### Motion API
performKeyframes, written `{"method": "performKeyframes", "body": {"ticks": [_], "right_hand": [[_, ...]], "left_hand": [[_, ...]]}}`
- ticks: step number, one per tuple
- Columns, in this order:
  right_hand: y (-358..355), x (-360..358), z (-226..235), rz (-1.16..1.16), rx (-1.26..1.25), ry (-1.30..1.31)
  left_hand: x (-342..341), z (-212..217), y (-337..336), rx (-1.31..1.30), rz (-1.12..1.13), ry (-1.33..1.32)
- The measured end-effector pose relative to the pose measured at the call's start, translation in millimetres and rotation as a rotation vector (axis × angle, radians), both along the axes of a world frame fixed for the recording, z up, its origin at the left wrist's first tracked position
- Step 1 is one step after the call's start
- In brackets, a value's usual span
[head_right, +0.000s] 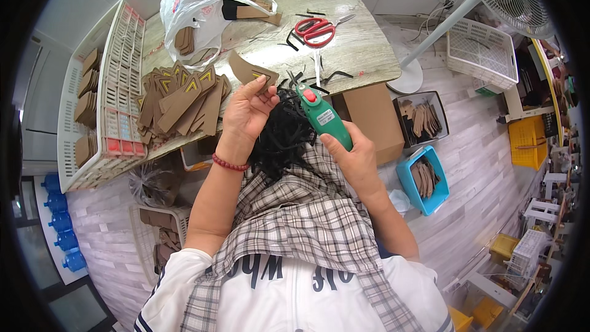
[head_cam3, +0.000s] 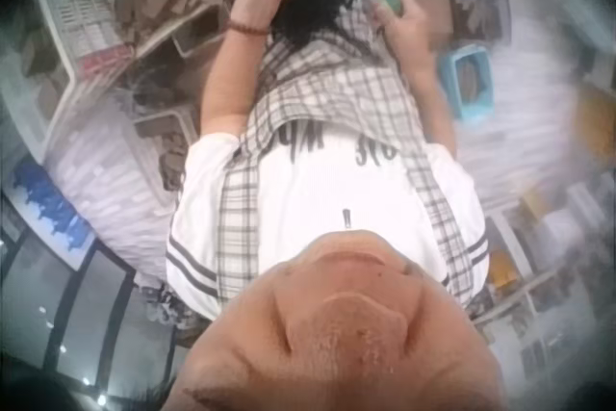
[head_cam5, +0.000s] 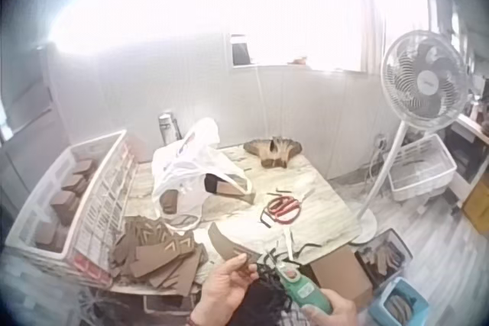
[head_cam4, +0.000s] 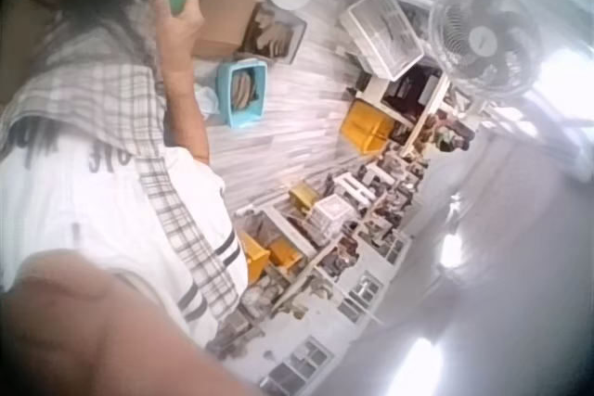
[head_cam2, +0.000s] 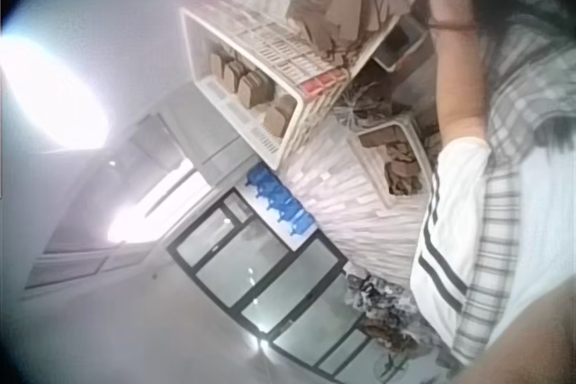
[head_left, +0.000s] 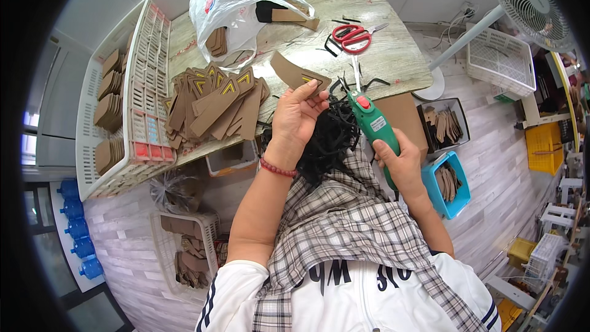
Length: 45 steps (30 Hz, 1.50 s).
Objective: The person uses a green rotary tool to trim the edges of small rectangular cardboard pieces marked with yellow triangles. They handle the pieces one at a time, rotating them to smooth the edges, and place the finished pieces into a white basket on the left.
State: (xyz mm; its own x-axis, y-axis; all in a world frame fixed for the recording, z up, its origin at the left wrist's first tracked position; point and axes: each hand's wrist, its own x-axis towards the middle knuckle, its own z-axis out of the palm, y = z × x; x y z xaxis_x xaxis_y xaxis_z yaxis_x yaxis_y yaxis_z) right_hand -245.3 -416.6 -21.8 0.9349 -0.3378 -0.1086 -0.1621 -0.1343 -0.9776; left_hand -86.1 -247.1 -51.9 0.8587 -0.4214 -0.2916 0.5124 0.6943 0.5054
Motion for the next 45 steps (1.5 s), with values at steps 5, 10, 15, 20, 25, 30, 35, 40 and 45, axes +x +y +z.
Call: {"method": "performKeyframes", "body": {"ticks": [5, 10, 15, 20, 25, 30, 35, 40, 45], "right_hand": [[5, 3, 2, 0.02, -0.02, -0.013], [7, 8, 5, 0.027, -0.019, 0.0], [8, 10, 8, 0.024, 0.004, -0.006], [7, 13, 7, 0.05, 0.003, -0.003], [13, 23, 8, 0.083, 0.015, -0.022], [12, 26, 8, 0.041, 0.021, -0.031], [3, 20, -1, 0.002, 0.026, 0.021], [-5, 21, -2, -0.01, 0.041, 0.047], [-18, 25, -15, -0.007, 0.077, 0.042]], "left_hand": [[0, 5, -3, 0.079, 0.085, -0.134], [-3, 4, -8, 0.112, 0.102, -0.215], [-5, 4, -9, 0.154, 0.119, -0.28], [-4, 4, -5, 0.193, 0.137, -0.295], [-6, 6, 1, 0.21, 0.166, -0.299], [27, 10, 53, 0.181, 0.522, -0.194], [62, 11, 89, 0.015, 0.471, 0.146], [143, 27, 77, 0.869, 0.259, -0.459], [294, -30, 136, 2.253, 0.011, -0.735]]}}
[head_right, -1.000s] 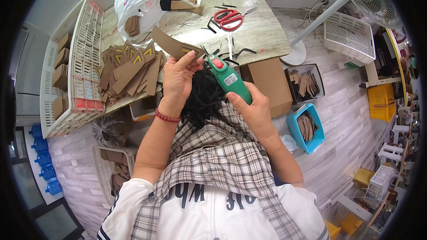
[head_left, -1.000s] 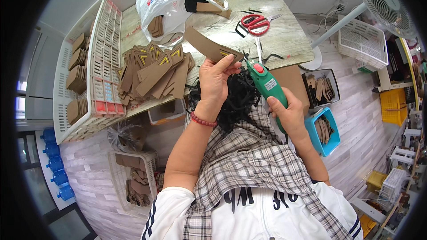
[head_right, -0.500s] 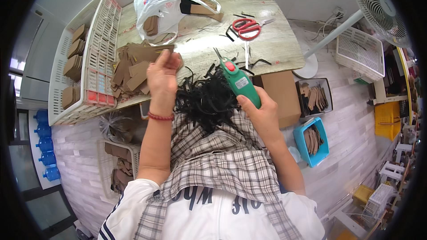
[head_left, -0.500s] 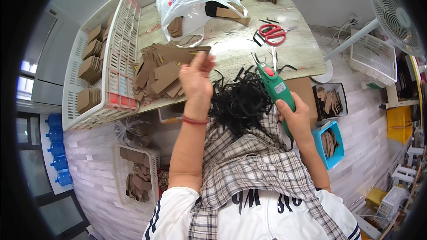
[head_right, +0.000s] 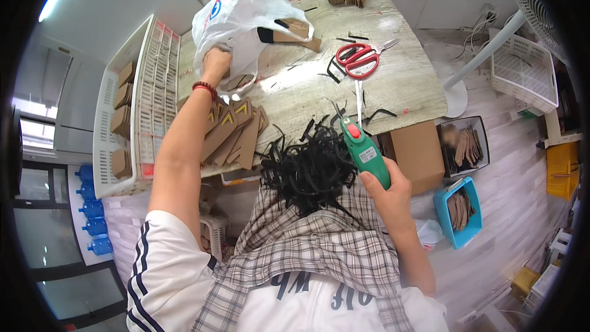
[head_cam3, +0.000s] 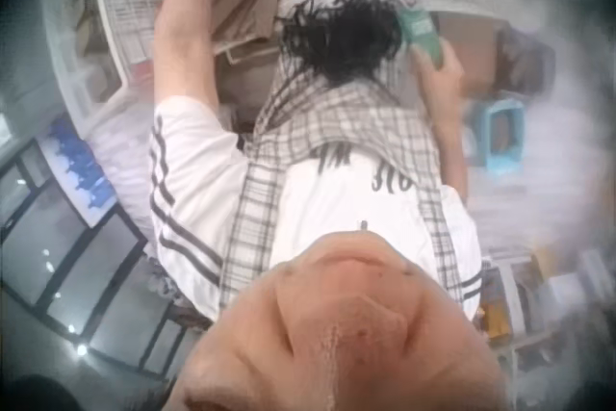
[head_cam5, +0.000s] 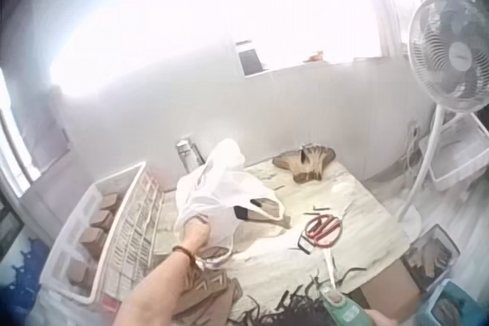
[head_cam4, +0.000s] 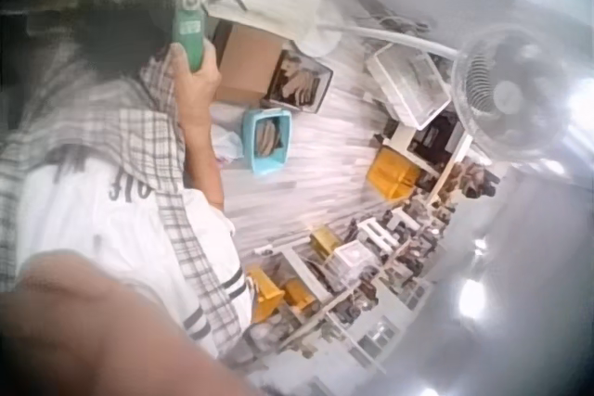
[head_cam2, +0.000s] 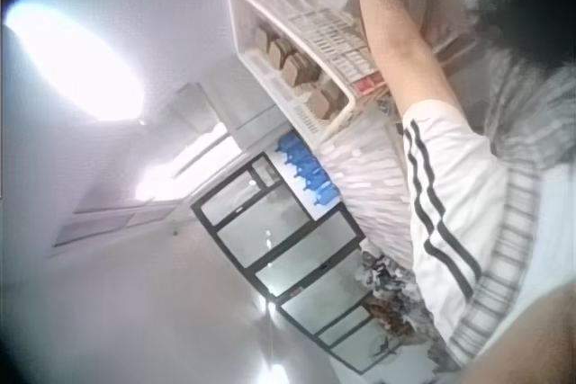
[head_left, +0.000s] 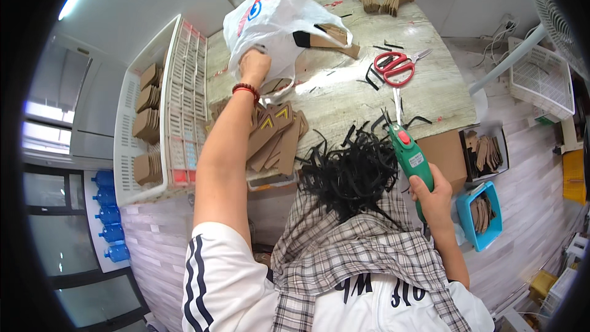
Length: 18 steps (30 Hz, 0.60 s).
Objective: The person uses a green rotary tool to trim the edges of small rectangular cardboard pieces marked with yellow triangles. They handle the pieces one at a time, rotating them to smooth the edges, and place the finished pieces into a white basket on the left.
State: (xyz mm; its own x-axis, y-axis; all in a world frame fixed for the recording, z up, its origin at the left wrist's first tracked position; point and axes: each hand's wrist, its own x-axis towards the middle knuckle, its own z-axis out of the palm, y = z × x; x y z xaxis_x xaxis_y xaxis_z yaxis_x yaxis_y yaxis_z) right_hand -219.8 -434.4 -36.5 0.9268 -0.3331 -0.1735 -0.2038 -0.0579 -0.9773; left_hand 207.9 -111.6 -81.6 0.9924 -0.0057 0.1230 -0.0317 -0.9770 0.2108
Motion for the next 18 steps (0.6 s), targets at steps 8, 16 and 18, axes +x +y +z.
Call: {"method": "performKeyframes", "body": {"ticks": [8, 16, 18], "right_hand": [[-17, 13, -12, -0.064, 0.024, 0.077], [-18, 8, -22, -0.032, -0.006, 0.078], [-19, 5, -19, -0.041, 0.003, 0.08]], "left_hand": [[12, 5, -18, 0.247, 0.123, 0.42], [62, -35, 49, 0.07, 0.031, 0.384], [65, 2, 34, -0.102, 0.047, 0.444]]}}
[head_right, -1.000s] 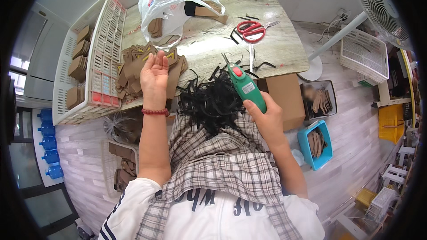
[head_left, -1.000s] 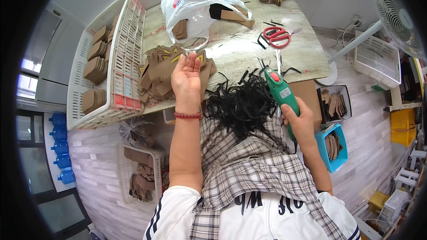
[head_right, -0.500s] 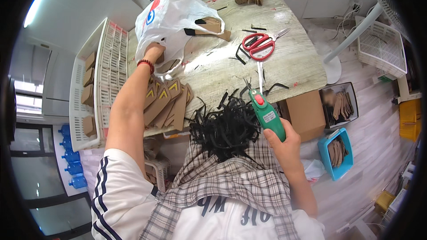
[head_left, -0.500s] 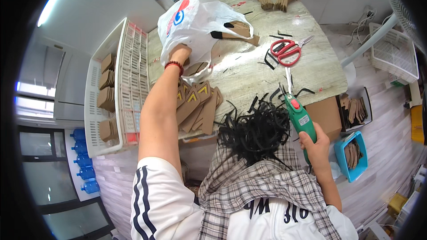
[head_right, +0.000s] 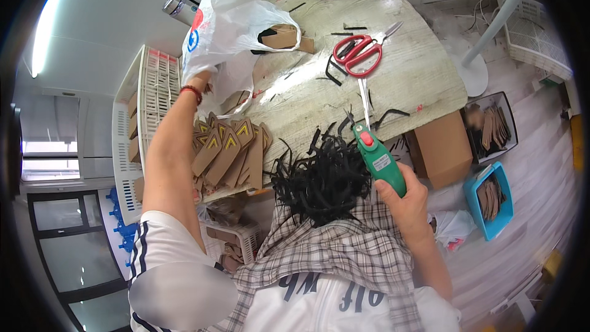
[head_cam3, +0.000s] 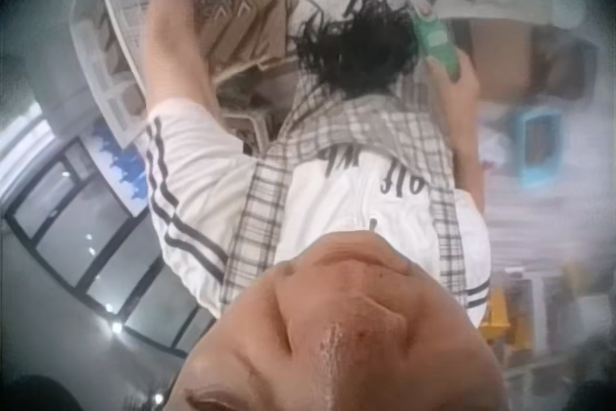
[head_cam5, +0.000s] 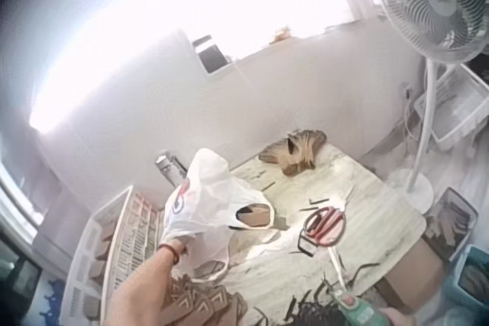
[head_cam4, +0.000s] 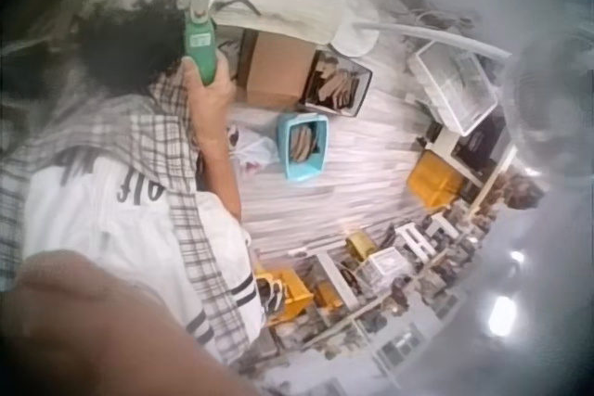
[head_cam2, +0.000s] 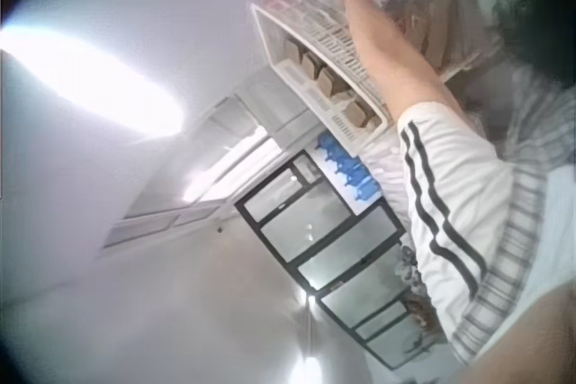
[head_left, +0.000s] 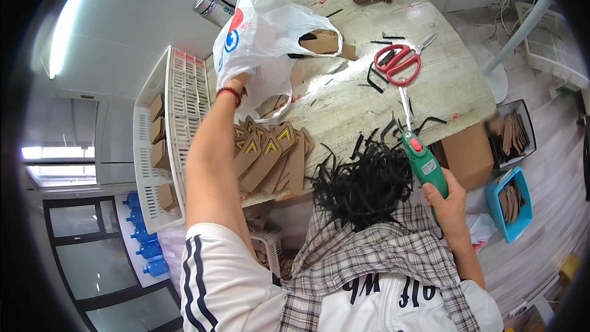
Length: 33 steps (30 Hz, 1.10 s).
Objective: The person uses a green rotary tool to trim the edges of small rectangular cardboard pieces marked with yellow triangles. They handle the pieces one at a time, rotating them to smooth the edges, and place the finished pieces into a white basket on the left.
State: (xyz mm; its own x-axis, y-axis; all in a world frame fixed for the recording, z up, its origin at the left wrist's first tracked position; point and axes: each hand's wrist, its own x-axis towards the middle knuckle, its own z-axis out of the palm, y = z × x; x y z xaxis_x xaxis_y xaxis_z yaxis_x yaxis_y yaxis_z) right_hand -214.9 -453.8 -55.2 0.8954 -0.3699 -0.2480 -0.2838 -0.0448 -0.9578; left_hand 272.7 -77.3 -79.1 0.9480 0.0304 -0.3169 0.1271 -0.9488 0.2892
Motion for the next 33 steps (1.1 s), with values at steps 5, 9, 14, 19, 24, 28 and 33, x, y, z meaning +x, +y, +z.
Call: {"method": "performKeyframes", "body": {"ticks": [5, 9, 14, 19, 24, 28, 33], "right_hand": [[6, -12, 7, 0.038, 0.048, -0.04], [11, -20, 9, -0.013, 0.005, -0.061], [16, -29, 10, -0.031, 0.001, -0.095], [13, -36, 11, -0.043, -0.007, -0.089], [14, -38, 14, -0.065, 0.009, -0.11], [25, -32, 13, -0.011, 0.009, -0.112], [29, -28, 7, -0.012, -0.001, -0.081]], "left_hand": [[31, 83, 42, 0.34, -0.481, 0.215], [-30, 107, -65, 0.069, -0.467, 0.251], [-203, 69, -170, 0.1, -0.346, -0.354], [-301, 3, -205, 0.096, -0.27, -0.241], [-294, 33, -200, -0.035, -0.209, -0.486], [-249, 2, -195, -0.207, -0.053, -0.61], [-247, -26, -209, -0.541, -0.052, -0.669]]}}
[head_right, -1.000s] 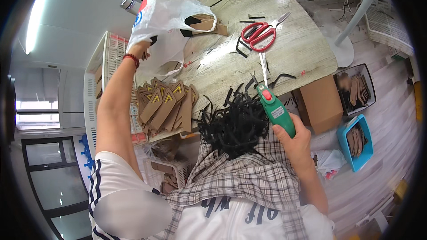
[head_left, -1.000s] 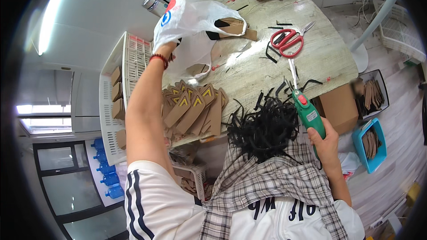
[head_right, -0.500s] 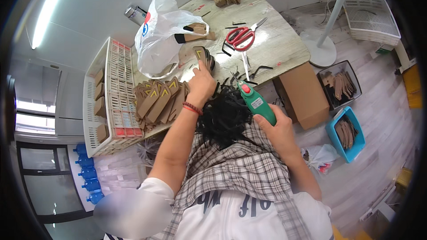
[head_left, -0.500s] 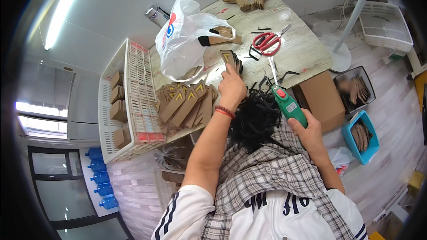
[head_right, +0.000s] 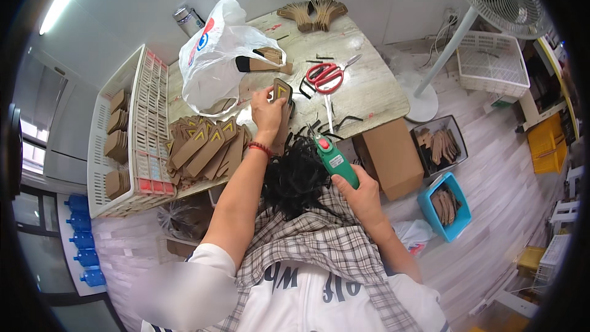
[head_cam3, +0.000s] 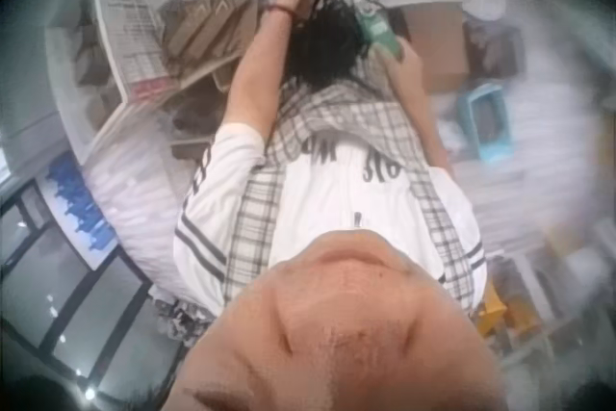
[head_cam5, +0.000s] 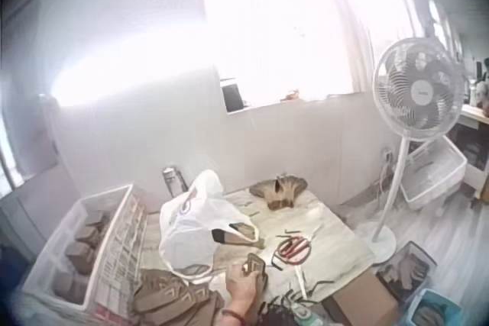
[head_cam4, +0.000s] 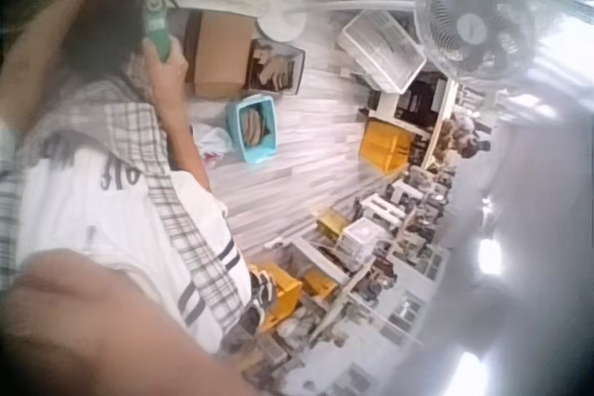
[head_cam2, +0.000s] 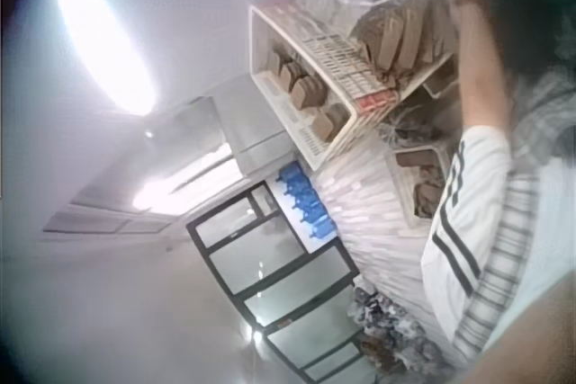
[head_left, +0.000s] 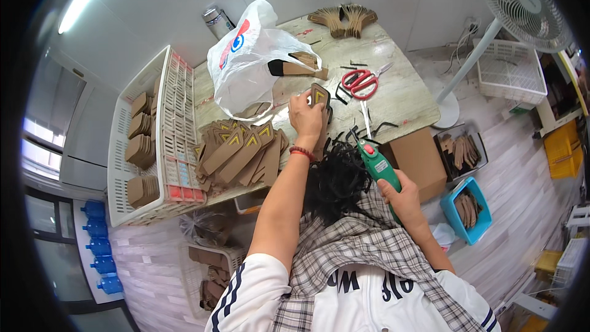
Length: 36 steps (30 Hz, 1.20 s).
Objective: The person uses a green rotary tool to trim the edges of small rectangular cardboard pieces marked with yellow triangles. They handle the pieces one at a time, rotating them to smooth the edges, and place the finished pieces into a white basket on the left.
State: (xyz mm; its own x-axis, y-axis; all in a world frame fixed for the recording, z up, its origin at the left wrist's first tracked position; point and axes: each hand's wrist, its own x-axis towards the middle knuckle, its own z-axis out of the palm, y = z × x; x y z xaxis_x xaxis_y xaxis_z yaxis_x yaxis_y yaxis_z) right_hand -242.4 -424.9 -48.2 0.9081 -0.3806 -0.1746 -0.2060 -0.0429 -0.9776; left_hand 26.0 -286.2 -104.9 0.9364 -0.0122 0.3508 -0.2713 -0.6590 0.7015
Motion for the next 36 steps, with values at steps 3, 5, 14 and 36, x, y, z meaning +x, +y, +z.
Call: {"method": "performKeyframes", "body": {"ticks": [3, 5, 14, 36], "right_hand": [[2, 7, 0, -0.003, -0.05, 0.008], [5, 12, 2, -0.006, -0.056, -0.007], [16, 21, 10, 0.0, -0.115, 0.001], [37, 11, 40, 0.041, -0.087, -0.099]], "left_hand": [[-2, -9, -3, -0.085, -0.038, -0.101], [-7, -7, -4, -0.082, -0.031, -0.175], [-9, -2, -6, -0.189, -0.055, -0.172], [-101, 67, 18, -1.644, -0.243, 0.449]]}}
